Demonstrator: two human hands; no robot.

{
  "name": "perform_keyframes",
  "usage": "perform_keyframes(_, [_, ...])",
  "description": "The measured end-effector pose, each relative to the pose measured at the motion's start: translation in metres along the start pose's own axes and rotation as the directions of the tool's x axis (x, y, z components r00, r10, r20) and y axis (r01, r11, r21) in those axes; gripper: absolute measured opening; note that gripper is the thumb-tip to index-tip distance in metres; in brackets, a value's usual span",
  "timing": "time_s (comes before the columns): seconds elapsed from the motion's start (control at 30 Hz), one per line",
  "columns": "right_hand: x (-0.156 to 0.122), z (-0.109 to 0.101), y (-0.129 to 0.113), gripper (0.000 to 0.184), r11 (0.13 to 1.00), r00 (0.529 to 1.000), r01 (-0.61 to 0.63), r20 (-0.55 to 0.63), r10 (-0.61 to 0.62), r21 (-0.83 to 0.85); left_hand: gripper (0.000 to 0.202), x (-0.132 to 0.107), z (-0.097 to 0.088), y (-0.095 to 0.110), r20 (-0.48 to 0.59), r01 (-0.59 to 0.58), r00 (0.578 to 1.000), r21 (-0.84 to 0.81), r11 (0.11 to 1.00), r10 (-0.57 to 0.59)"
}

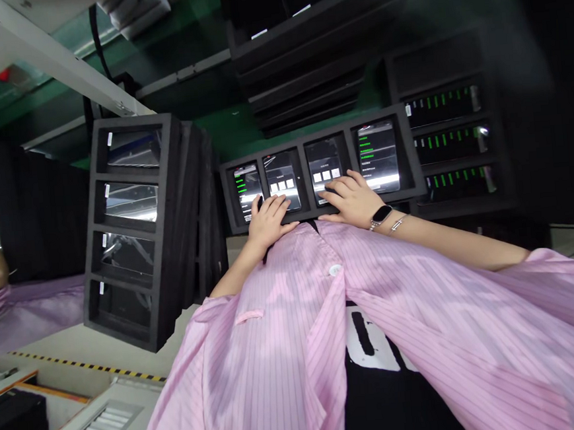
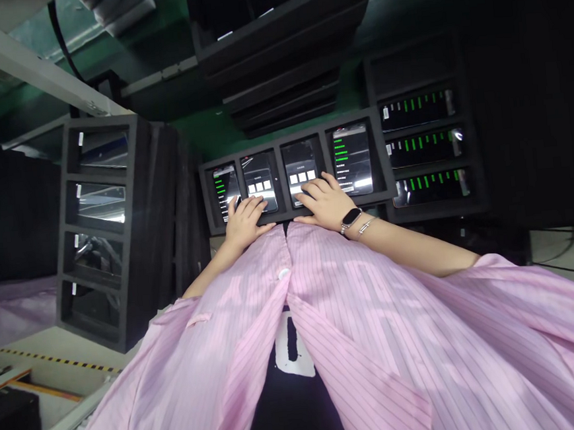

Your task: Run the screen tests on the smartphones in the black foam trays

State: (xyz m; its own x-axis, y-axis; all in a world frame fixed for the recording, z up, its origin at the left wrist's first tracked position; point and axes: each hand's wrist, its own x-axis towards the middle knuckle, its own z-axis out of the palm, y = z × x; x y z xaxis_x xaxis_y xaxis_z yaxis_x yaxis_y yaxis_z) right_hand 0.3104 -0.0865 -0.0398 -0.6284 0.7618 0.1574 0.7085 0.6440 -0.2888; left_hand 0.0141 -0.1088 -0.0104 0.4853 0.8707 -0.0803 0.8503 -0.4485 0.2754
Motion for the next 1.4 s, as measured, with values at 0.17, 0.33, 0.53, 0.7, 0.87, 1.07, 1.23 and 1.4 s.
perform_keyframes(0.17, [-0.0002, -0.0002, 0.0002, 0.070, 1.000, 1.000, 0.011, -0.010, -0.011, -0.021, 0.061, 0.0002, -0.0007, 0.0007, -0.006, 0.003, 1.000, -0.005, 1.000, -0.003])
perform_keyframes(0.33, [0.0002, -0.0015, -0.0004, 0.069, 1.000, 1.000, 0.000, 0.008, 0.001, -0.025, 0.061, 0.0000, -0.0008, 0.0010, -0.006, 0.005, 1.000, -0.005, 1.000, -0.005])
perform_keyframes(0.53, [0.0007, -0.0020, -0.0010, 0.068, 1.000, 1.000, -0.021, 0.021, 0.021, 0.001, 0.061, 0.0005, -0.0015, 0.0013, -0.004, 0.007, 1.000, -0.008, 1.000, -0.007])
perform_keyframes(0.7, [0.0005, -0.0020, -0.0009, 0.067, 0.999, 0.999, -0.029, 0.025, 0.029, 0.024, 0.060, 0.0007, -0.0020, 0.0018, 0.003, 0.017, 1.000, -0.011, 1.000, -0.017])
perform_keyframes(0.87, [0.0004, -0.0020, -0.0007, 0.066, 0.999, 0.999, -0.031, 0.030, 0.030, 0.029, 0.061, 0.0004, -0.0016, 0.0017, -0.001, 0.017, 1.000, -0.009, 1.000, -0.017])
perform_keyframes(1.07, [0.0002, -0.0014, -0.0005, 0.067, 1.000, 1.000, -0.016, 0.012, 0.016, 0.010, 0.062, 0.0002, -0.0002, 0.0008, -0.004, 0.009, 1.000, -0.010, 1.000, -0.010])
perform_keyframes(1.23, [0.0000, -0.0013, -0.0004, 0.067, 1.000, 1.000, -0.018, 0.014, 0.018, 0.010, 0.062, 0.0004, 0.0000, 0.0015, 0.002, 0.016, 1.000, -0.004, 1.000, -0.016])
perform_keyframes(1.4, [-0.0003, -0.0002, 0.0004, 0.068, 1.000, 1.000, 0.001, -0.004, -0.001, -0.013, 0.061, -0.0016, 0.0025, -0.0011, -0.021, 0.001, 1.000, -0.015, 1.000, -0.001])
